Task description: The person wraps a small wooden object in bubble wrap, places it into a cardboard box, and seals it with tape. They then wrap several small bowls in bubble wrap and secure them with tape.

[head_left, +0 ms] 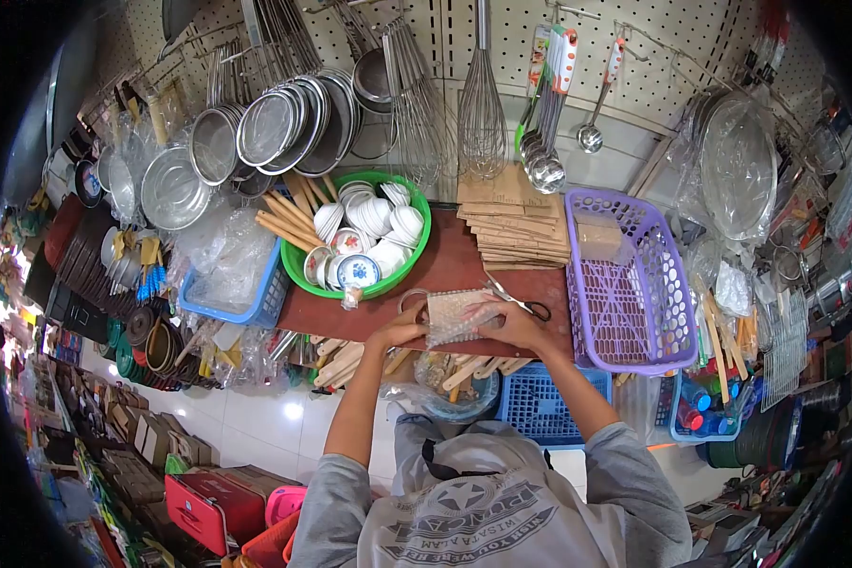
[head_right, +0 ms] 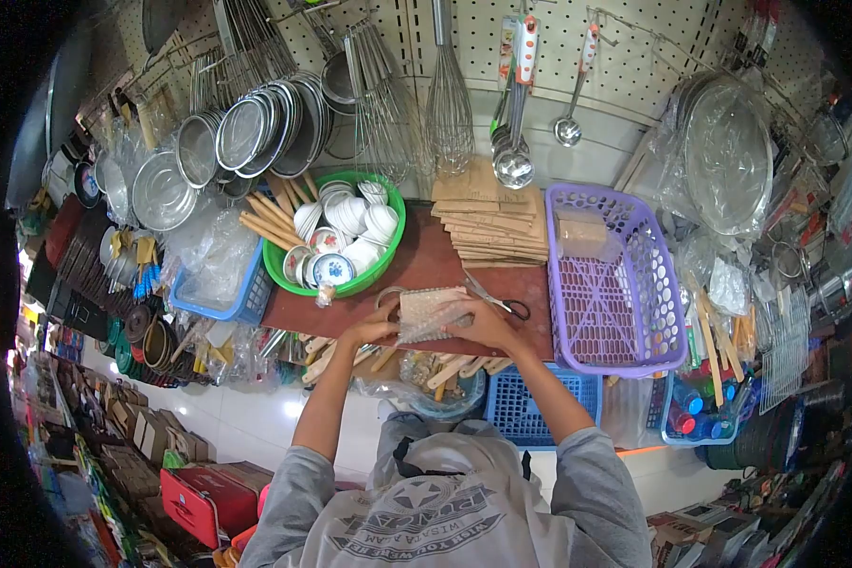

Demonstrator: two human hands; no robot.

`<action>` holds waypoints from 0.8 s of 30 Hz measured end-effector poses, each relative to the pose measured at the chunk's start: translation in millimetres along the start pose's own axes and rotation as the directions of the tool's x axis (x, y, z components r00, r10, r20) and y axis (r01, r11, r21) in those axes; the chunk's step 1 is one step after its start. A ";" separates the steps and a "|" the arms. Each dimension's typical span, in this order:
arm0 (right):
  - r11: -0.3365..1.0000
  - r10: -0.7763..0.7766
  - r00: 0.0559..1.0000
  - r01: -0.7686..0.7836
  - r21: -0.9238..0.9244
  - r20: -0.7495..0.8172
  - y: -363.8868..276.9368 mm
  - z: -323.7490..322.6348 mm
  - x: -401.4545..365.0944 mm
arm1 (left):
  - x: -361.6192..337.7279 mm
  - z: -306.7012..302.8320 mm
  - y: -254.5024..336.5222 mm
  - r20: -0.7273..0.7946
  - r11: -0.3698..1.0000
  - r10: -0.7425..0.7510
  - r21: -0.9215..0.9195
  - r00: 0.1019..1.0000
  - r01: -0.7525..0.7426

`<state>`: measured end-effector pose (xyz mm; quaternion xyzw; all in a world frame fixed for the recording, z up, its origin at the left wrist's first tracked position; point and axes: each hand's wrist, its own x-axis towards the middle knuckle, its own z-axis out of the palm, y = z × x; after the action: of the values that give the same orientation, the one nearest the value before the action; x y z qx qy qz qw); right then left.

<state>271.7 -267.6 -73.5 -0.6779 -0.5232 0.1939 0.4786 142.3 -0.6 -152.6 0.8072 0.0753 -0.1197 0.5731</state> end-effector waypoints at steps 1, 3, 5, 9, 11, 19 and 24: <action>1.000 -0.014 0.999 0.014 -0.007 0.029 -0.3 1.8 -0.5 | -1.1 1.2 4.0 -0.005 1.000 -0.002 -0.016 1.000 0.002; 0.999 -0.038 0.995 0.040 -0.020 0.087 -0.8 3.9 -4.3 | -2.5 2.5 5.3 -0.026 0.998 0.030 0.052 0.999 -0.028; 0.993 -0.072 0.990 0.083 -0.085 0.124 -0.7 3.0 -5.3 | -2.4 3.5 3.1 -0.048 0.997 0.038 0.071 0.998 -0.034; 0.962 -0.131 0.980 0.162 -0.220 0.152 8.2 6.8 -8.7 | -9.7 9.8 6.6 -0.098 0.998 -0.045 -0.044 0.994 0.041; 0.954 -0.168 0.977 0.195 -0.229 0.132 11.5 8.0 -11.2 | -17.6 12.6 17.2 -0.123 0.994 -0.068 -0.096 0.990 0.056; 0.904 -0.230 0.963 0.264 -0.336 0.139 6.2 10.9 -15.4 | -22.4 21.0 34.2 -0.387 0.911 0.018 -0.373 0.922 -0.175; 0.876 -0.236 0.955 0.288 -0.386 0.178 11.1 10.8 -17.4 | -40.3 30.3 96.2 -0.282 0.738 0.510 0.629 0.812 -0.246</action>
<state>262.7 -278.3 -92.1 -0.6718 -0.6681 0.0561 0.3148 125.2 -60.5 -63.7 0.9424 -0.0075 0.1699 0.2880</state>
